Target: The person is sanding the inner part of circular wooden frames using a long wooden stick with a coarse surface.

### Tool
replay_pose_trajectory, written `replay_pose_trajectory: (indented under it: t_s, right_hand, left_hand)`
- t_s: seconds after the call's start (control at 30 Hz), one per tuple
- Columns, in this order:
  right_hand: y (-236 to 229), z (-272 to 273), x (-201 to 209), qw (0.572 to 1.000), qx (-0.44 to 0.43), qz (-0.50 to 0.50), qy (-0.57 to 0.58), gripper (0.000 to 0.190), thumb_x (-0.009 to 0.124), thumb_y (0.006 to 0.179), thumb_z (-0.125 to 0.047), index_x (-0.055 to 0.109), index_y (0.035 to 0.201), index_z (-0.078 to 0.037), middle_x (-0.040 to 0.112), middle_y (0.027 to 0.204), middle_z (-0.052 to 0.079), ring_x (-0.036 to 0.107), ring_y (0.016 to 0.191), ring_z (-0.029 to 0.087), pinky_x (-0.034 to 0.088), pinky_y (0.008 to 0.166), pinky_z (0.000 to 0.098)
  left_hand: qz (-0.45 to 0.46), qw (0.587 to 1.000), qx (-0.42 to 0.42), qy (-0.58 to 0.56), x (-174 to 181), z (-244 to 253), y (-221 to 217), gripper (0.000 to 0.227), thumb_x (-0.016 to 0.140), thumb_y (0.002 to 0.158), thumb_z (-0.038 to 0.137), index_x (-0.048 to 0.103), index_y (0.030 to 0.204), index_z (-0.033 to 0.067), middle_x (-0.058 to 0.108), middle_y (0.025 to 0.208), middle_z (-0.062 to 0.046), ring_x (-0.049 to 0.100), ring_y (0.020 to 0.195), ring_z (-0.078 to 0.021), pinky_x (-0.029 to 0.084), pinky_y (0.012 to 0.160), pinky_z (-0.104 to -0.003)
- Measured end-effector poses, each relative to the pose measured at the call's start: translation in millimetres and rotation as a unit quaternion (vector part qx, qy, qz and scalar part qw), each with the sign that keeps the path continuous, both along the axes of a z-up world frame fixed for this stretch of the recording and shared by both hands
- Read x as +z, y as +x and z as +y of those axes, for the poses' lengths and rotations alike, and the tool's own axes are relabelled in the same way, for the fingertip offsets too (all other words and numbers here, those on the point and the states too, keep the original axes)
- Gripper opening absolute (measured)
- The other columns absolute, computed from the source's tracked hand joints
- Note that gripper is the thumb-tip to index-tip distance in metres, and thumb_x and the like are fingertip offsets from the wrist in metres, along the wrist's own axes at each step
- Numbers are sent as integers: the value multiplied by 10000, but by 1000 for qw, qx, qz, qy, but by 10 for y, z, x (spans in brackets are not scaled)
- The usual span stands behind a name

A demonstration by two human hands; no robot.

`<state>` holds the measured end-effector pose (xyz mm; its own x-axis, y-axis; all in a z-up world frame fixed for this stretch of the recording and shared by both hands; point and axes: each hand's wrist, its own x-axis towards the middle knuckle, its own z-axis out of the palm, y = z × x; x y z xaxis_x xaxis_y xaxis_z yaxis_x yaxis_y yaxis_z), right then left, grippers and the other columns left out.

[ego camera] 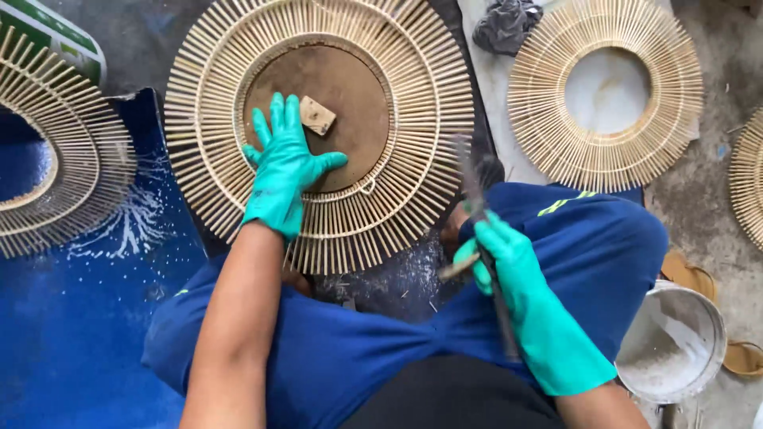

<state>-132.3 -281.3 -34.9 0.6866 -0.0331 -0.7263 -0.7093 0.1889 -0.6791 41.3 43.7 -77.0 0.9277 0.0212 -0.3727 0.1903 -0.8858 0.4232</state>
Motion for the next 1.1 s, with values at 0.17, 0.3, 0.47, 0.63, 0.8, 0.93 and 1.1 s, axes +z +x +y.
replay_pose_trajectory:
  t_s: [0.17,0.3,0.47,0.63,0.8,0.93,1.1]
  right_hand:
    - [92,19,-197,998,-61,-16,5,260,522,1034,-257,572,1173,-43,692,722,131,457,383,134,357,322,301]
    - [220,257,50,998,-70,1,2,283,498,1017,-286,595,1254,-165,681,710,108,456,381,108,371,333,283]
    - [133,120,-38,999,-35,-15,16,305,500,1057,-298,571,1265,-88,678,734,108,457,397,106,374,344,281]
    - [-198,239,-34,998,-55,-35,-4,317,480,1067,-320,533,1237,-57,687,716,145,469,378,132,392,338,297]
    - [-124,255,107,1000,-20,13,-1,384,476,1020,-302,567,1370,-172,698,699,109,464,377,120,394,335,291]
    - [-37,146,-97,999,-34,10,4,380,491,1028,-303,559,1370,-151,698,712,110,475,396,119,392,345,286]
    - [-100,175,-291,999,-42,-5,6,340,520,1054,-279,535,1274,-19,706,727,133,479,394,139,384,335,304]
  left_hand:
    - [48,998,32,8,179,-153,-19,1355,936,642,501,82,1654,212,0,1739,-78,-79,1556,-465,81,1133,-804]
    - [63,997,39,23,201,-151,-53,1360,937,642,512,73,1648,212,-11,1733,-78,-99,1548,-481,76,1120,-815]
    - [46,998,51,13,185,-177,-65,1341,923,668,540,81,1651,190,-15,1732,-84,-87,1548,-495,68,1134,-811]
    - [14,997,64,-30,146,-217,-156,1302,903,733,547,74,1664,169,-23,1749,-98,-96,1553,-519,64,1121,-830]
    - [44,995,88,-11,157,-203,-141,1334,926,704,516,47,1643,163,-49,1727,-105,-108,1536,-508,38,1109,-835]
    - [-6,999,43,-21,102,-118,-89,1312,933,715,510,73,1655,196,-10,1736,-96,-88,1555,-508,59,1126,-823]
    - [63,996,66,0,191,-145,-169,1324,923,689,500,43,1647,255,6,1732,-65,-52,1543,-504,121,1128,-803]
